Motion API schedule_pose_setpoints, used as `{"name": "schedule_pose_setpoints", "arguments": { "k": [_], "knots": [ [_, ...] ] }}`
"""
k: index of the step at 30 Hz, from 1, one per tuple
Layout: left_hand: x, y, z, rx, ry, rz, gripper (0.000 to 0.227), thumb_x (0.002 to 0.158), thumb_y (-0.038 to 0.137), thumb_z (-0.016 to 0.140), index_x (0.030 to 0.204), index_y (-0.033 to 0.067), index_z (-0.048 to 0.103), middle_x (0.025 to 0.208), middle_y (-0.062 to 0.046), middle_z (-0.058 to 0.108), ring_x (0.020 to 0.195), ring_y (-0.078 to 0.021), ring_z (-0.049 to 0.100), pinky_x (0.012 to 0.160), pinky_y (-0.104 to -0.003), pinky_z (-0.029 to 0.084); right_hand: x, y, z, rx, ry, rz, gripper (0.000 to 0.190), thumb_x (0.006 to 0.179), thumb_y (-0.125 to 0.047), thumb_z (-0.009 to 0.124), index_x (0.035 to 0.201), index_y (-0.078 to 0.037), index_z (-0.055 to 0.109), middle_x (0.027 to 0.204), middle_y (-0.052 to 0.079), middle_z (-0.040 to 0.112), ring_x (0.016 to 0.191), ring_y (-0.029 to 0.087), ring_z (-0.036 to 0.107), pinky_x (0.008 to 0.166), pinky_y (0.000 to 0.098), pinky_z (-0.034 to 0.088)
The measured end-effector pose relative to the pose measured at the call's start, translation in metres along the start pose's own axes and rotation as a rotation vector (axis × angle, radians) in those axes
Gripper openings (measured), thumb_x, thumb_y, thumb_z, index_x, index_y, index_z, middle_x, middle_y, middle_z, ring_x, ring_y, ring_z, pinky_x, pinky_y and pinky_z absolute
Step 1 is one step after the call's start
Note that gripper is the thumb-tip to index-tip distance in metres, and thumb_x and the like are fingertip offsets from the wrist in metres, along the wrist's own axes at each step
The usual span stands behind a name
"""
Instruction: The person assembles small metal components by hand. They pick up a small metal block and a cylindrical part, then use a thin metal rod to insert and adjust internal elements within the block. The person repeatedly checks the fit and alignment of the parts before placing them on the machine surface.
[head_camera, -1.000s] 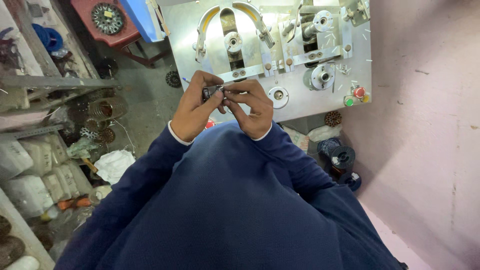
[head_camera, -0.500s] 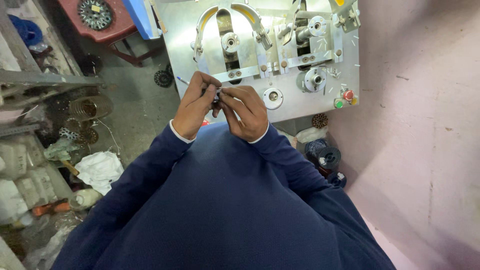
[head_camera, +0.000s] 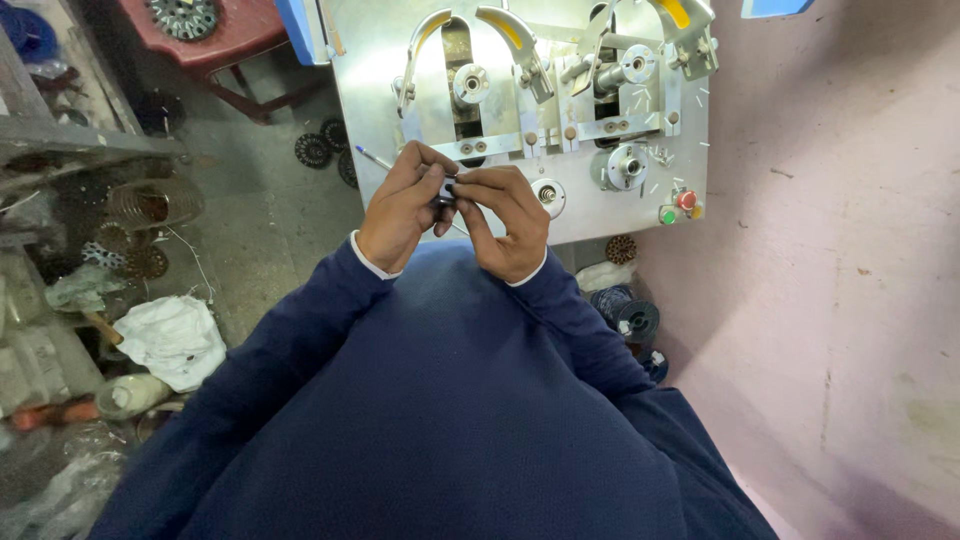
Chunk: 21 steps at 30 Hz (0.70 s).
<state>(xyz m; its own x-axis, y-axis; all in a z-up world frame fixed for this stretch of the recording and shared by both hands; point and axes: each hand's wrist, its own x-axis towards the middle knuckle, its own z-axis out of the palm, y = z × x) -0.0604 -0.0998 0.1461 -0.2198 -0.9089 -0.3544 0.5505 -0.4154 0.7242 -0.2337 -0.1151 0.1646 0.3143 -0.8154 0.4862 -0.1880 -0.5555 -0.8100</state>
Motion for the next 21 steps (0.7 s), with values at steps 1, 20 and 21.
{"name": "schedule_pose_setpoints", "arguments": {
  "k": [1, 20, 21],
  "knots": [
    [0.0, 0.0, -0.001, 0.008, 0.0, -0.003, 0.015, 0.111, 0.02, 0.043, 0.116, 0.0065, 0.048, 0.099, -0.007, 0.055, 0.076, -0.0124, 0.054, 0.061, -0.026, 0.046, 0.0, -0.001, 0.0, -0.046, -0.009, -0.032, 0.029, 0.087, 0.013, 0.074, 0.112, 0.0, 0.07, 0.117, 0.012, 0.068, 0.104, 0.028, 0.069, 0.088, 0.0357, 0.058],
    [-0.015, 0.006, -0.016, 0.01, -0.216, 0.065, 0.014, 0.11, 0.019, 0.045, 0.117, 0.0075, 0.047, 0.103, -0.005, 0.055, 0.081, -0.0107, 0.052, 0.066, -0.025, 0.044, -0.007, 0.006, 0.003, -0.167, -0.043, -0.303, 0.037, 0.076, 0.014, 0.082, 0.108, -0.001, 0.074, 0.114, 0.013, 0.068, 0.1, 0.028, 0.068, 0.083, 0.0363, 0.058],
    [-0.016, 0.006, -0.017, 0.008, -0.229, 0.072, 0.014, 0.11, 0.02, 0.045, 0.117, 0.0076, 0.047, 0.104, -0.005, 0.055, 0.082, -0.0104, 0.052, 0.067, -0.025, 0.043, -0.007, 0.006, 0.003, -0.165, -0.04, -0.308, 0.037, 0.076, 0.015, 0.082, 0.108, -0.001, 0.074, 0.114, 0.013, 0.068, 0.099, 0.027, 0.068, 0.082, 0.0362, 0.058]
  ]
}}
